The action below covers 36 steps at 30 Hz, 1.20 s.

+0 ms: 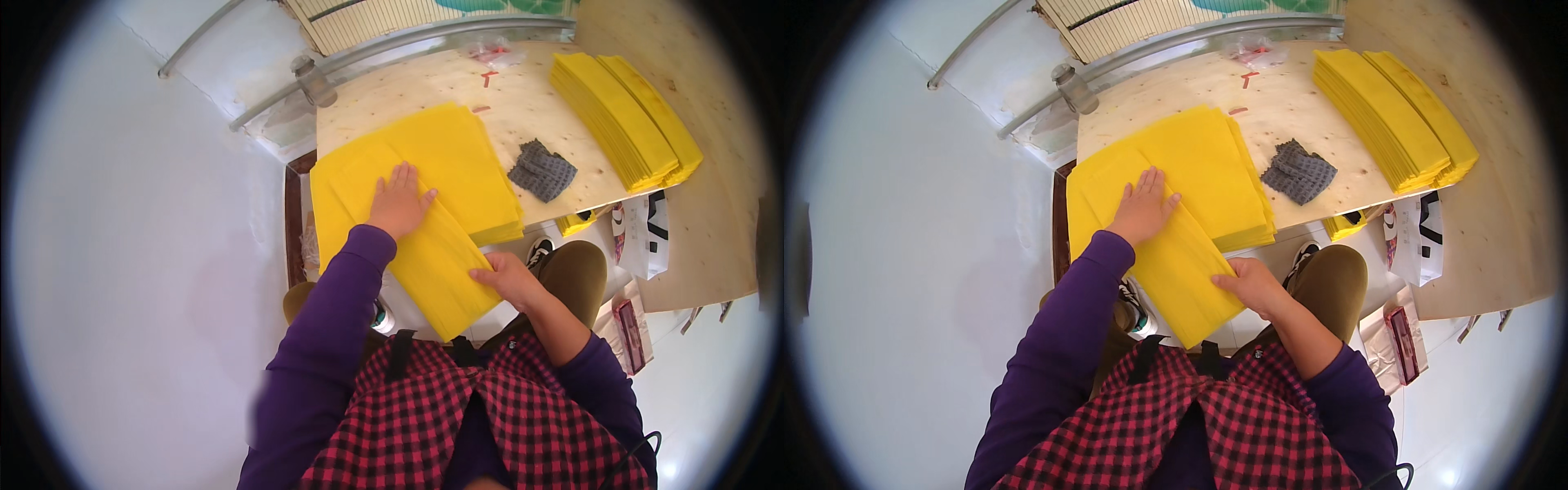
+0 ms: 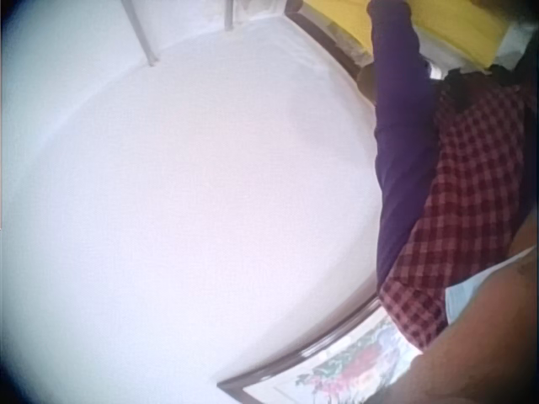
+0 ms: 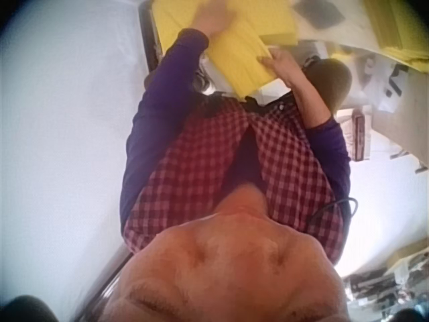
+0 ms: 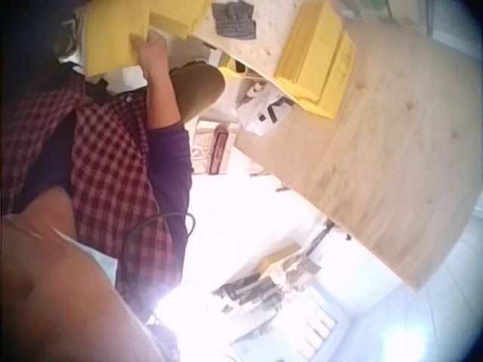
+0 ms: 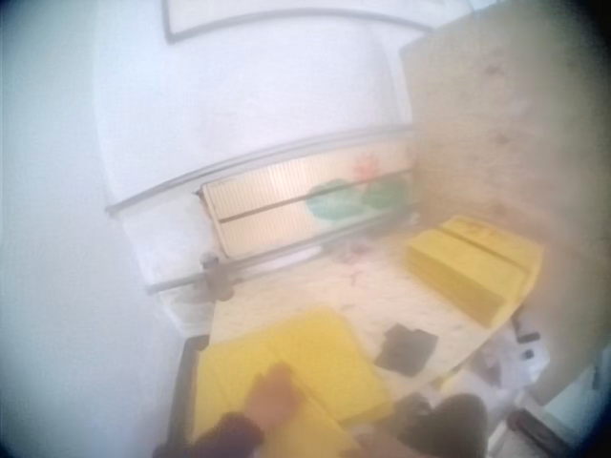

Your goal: The person repeatedly folds large yellow sheets on a wooden table, aligning edges and pressing creases by hand. The person stacks the folded sheets into a growing pile on the table throughout the clip.

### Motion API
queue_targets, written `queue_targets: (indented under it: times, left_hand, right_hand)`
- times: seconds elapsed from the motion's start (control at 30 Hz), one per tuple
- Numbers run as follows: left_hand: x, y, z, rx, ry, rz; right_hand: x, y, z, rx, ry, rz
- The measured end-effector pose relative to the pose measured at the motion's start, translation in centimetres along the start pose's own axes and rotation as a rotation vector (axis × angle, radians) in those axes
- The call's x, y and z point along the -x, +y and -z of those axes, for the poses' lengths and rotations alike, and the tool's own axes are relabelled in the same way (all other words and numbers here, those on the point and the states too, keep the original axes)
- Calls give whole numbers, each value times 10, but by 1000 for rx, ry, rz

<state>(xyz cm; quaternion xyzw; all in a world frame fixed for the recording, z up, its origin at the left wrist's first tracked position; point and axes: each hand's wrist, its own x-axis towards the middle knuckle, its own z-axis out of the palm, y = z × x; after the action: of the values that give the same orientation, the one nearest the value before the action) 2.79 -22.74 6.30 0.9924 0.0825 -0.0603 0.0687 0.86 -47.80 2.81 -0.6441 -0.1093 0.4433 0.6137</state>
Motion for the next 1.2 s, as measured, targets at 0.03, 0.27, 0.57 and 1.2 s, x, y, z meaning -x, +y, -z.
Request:
queue_targets:
  times: [0.03, 0.27, 0.57, 1.2]
  left_hand:
    - [-6, -4, 1, 1, 5, 19]
    - [-50, -40, 1, 11, 24, 114]
    - [-71, -80, -7, 33, 147, 218]
    - [180, 4, -57, 2032, -204, 406]
  right_hand:
    - [0, 1, 0, -30, -13, 3]
    - [-5, 11, 5, -120, -50, 47]
    - [0, 17, 9, -222, -142, 9]
    - [59, -8, 34, -271, 5, 85]
